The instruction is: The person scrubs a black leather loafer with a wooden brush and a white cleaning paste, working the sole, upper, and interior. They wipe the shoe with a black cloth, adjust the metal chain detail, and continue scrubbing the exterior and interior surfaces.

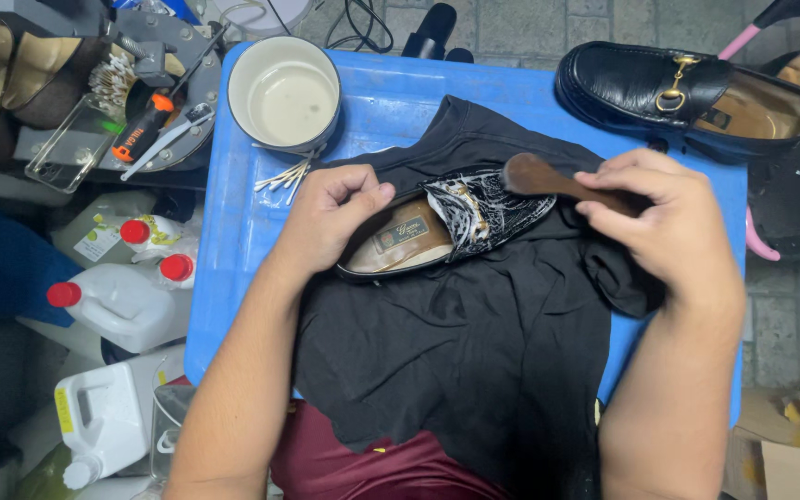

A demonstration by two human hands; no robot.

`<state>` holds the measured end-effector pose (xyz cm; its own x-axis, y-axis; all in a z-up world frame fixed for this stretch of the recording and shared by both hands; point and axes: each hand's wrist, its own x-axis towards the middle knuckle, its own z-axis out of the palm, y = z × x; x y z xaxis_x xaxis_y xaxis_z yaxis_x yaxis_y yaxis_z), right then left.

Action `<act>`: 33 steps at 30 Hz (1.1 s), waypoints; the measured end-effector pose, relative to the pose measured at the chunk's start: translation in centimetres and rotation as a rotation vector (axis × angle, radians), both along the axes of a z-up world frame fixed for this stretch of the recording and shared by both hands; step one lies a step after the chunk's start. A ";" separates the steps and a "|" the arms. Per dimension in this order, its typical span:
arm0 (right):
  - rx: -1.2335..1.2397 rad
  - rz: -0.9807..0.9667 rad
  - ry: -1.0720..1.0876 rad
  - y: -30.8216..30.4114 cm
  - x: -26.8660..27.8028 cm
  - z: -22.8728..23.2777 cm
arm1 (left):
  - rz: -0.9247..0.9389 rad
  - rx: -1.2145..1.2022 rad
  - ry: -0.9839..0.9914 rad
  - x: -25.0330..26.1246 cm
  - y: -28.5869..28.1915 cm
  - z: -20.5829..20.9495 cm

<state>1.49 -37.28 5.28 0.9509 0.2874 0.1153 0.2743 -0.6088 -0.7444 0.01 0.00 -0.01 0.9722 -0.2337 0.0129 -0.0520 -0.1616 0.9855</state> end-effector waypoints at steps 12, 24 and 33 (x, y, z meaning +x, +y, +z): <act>0.026 0.114 0.087 1.4 -0.5 1.6 | -0.007 -0.004 -0.031 0.2 -0.1 -0.1; -0.073 0.029 0.008 -0.2 -0.8 1.7 | -0.001 -0.031 0.000 0.2 0.0 -0.2; -0.045 0.065 0.063 2.0 -0.8 1.9 | 0.009 -0.029 -0.006 0.2 -0.1 -0.3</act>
